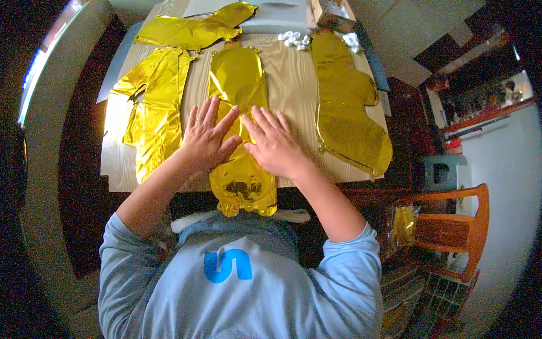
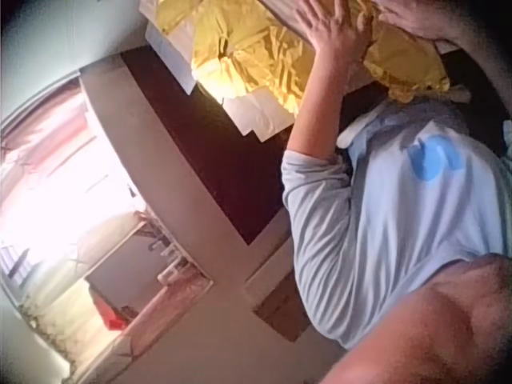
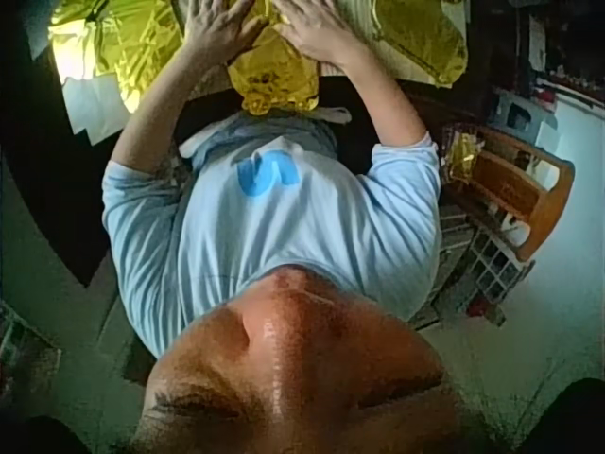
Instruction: Folding gold foil sheets into smaller squares on a wooden board.
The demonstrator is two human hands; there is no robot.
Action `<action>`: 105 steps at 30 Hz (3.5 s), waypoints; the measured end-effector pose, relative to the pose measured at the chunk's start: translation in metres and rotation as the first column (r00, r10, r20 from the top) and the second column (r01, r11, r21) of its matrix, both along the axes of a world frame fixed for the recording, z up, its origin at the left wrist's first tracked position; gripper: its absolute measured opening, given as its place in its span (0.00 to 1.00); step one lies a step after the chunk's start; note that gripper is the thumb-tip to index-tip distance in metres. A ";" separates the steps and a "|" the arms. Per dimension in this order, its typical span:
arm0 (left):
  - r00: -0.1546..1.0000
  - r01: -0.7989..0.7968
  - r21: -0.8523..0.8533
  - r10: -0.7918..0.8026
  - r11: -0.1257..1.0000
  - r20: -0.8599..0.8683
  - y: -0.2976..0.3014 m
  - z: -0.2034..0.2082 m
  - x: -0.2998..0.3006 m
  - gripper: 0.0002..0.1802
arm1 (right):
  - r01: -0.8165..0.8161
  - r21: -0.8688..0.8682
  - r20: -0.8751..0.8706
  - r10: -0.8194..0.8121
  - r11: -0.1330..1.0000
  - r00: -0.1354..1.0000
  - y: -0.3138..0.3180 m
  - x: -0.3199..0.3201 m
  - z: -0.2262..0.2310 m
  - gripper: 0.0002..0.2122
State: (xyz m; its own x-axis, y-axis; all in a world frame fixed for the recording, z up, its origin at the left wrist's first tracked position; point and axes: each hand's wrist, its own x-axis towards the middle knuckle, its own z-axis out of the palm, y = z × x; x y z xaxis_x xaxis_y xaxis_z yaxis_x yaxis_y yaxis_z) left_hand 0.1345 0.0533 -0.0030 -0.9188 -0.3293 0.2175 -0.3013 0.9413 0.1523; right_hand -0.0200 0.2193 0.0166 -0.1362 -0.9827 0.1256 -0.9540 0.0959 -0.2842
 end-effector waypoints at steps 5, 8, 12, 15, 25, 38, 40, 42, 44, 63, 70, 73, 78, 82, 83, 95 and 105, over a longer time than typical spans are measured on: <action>1.000 -0.002 -0.021 0.002 1.000 -0.003 0.000 -0.002 0.000 0.39 | 0.019 -0.087 0.036 -0.016 0.996 0.999 0.001 -0.006 0.001 0.30; 0.998 0.002 -0.026 -0.004 1.000 -0.059 0.001 -0.002 0.000 0.37 | 0.042 -0.044 -0.048 -0.044 0.998 0.998 0.003 -0.006 0.000 0.28; 0.999 0.007 -0.023 -0.008 1.000 -0.040 0.000 -0.002 0.001 0.37 | 0.035 -0.070 -0.086 -0.041 0.997 0.995 0.004 -0.007 -0.005 0.28; 0.999 0.005 0.017 -0.004 1.000 -0.052 -0.002 -0.003 0.001 0.39 | 0.010 -0.112 -0.074 -0.018 0.994 0.997 0.003 -0.008 -0.009 0.29; 0.918 0.391 0.058 -0.385 0.919 -0.092 -0.010 0.028 -0.058 0.30 | 0.066 -0.032 -0.085 -0.069 0.997 0.994 0.000 -0.002 -0.006 0.29; 0.918 0.393 -0.044 -0.395 0.918 -0.037 -0.055 0.011 -0.117 0.26 | 0.070 0.012 -0.096 -0.069 0.997 0.993 0.003 -0.003 -0.007 0.29; 0.922 0.386 -0.016 -0.386 0.922 -0.035 -0.058 0.012 -0.122 0.23 | 0.071 0.010 -0.092 -0.070 0.997 0.993 0.001 -0.004 -0.008 0.30; 0.931 0.361 -0.022 -0.362 0.932 -0.042 -0.054 0.010 -0.124 0.23 | 0.074 0.027 -0.078 -0.071 0.997 0.994 0.001 -0.005 -0.011 0.30; 0.935 0.344 -0.028 -0.345 0.939 -0.080 -0.051 0.006 -0.122 0.23 | 0.046 0.001 -0.090 -0.046 0.999 0.995 0.005 -0.005 -0.008 0.31; 0.938 0.329 -0.009 -0.328 0.944 -0.111 -0.049 -0.002 -0.116 0.28 | -0.199 -0.221 0.029 0.210 0.955 0.977 0.104 0.032 0.026 0.33; 0.855 0.331 0.168 -0.220 0.929 -0.469 -0.055 0.020 -0.101 0.31 | -0.027 -0.267 0.031 0.037 0.963 0.999 0.028 -0.001 0.038 0.25; 0.843 0.307 0.188 -0.175 0.933 -0.508 -0.063 0.039 -0.083 0.30 | -0.003 -0.146 -0.068 -0.007 0.989 0.998 0.006 -0.006 0.014 0.26; 0.875 0.153 0.136 -0.070 0.979 -0.479 -0.055 0.034 -0.033 0.26 | 0.000 -0.088 -0.037 -0.003 0.996 0.999 0.007 -0.003 0.001 0.30; 0.939 0.265 0.184 -0.210 0.946 -0.272 -0.036 0.006 0.001 0.20 | -0.007 -0.101 0.052 0.012 0.995 0.999 0.006 -0.002 0.012 0.33; 0.930 0.273 0.149 -0.222 0.950 -0.291 -0.032 0.007 0.002 0.21 | -0.002 -0.093 0.088 0.010 0.996 0.996 0.006 -0.003 0.016 0.33; 0.924 0.319 0.039 -0.302 0.947 -0.236 -0.046 0.009 0.000 0.36 | 0.056 -0.167 0.209 -0.021 0.984 0.978 -0.025 -0.030 0.023 0.18; 0.945 0.327 0.114 -0.323 0.938 -0.049 -0.098 0.045 -0.002 0.32 | 0.347 0.068 0.659 -0.303 0.935 0.688 -0.082 -0.101 0.033 0.10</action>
State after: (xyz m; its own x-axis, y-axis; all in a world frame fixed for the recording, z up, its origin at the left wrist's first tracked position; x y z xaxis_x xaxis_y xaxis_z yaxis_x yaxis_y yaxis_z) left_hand 0.1322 -0.0449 0.0417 -0.9741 -0.0386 0.2227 0.0244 0.9616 0.2734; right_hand -0.1206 0.1373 0.0500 -0.5146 -0.8551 -0.0628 -0.4422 0.3275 -0.8350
